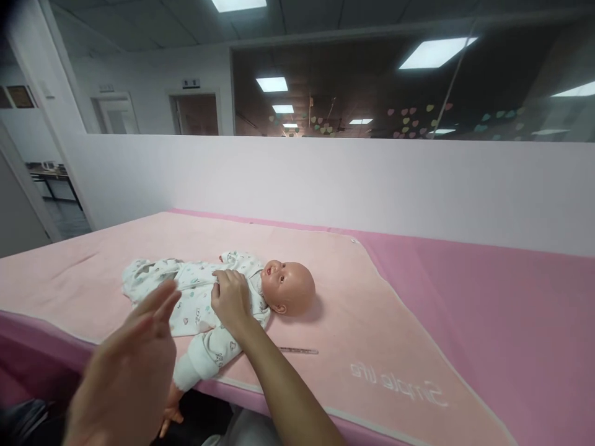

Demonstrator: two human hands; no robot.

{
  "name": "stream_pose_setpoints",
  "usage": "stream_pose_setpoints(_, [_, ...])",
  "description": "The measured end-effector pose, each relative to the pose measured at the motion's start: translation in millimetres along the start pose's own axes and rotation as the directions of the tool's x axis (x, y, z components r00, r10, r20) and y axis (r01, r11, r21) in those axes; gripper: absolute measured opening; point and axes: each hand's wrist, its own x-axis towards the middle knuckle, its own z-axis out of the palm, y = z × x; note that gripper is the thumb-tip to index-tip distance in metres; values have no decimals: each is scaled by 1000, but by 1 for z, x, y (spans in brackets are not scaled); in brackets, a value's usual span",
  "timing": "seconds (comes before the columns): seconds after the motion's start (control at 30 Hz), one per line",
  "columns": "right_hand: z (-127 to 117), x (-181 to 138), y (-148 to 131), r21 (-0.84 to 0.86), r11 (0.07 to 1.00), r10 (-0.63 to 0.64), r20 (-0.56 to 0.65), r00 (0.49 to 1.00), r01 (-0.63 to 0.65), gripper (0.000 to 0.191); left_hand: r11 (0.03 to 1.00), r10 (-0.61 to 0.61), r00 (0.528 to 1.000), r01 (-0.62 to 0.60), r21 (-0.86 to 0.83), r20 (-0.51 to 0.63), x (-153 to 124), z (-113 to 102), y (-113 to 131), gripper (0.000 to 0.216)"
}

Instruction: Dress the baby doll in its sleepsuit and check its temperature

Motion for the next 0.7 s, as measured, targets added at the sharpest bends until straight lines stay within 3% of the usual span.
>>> stream_pose_setpoints(0.1, [-1,1,-2,-31,999,-10,10,1000,10,26,997,4,994,-12,-74,-105,23,-5,-13,35])
stream_pose_setpoints(0.17, [-1,1,-2,-55,998,-19,6,1000,19,28,999,12,984,-5,40,-177,41,-2,-40,28])
stream_pose_setpoints(0.33, [-1,2,-2,-80,996,-28,3,1000,28,27,971,-15,999,7,240,33,57,18,-98,26])
stream_pose_setpoints(0.57, [-3,2,-3,-95,995,-41,9,999,42,22,980,-72,997,73,187,-12,51,21,-103,31])
stream_pose_setpoints(0.7, [-5,3,-7,-140,974,-171,59,984,178,17,989,-107,994,108,103,-13,53,18,-110,33])
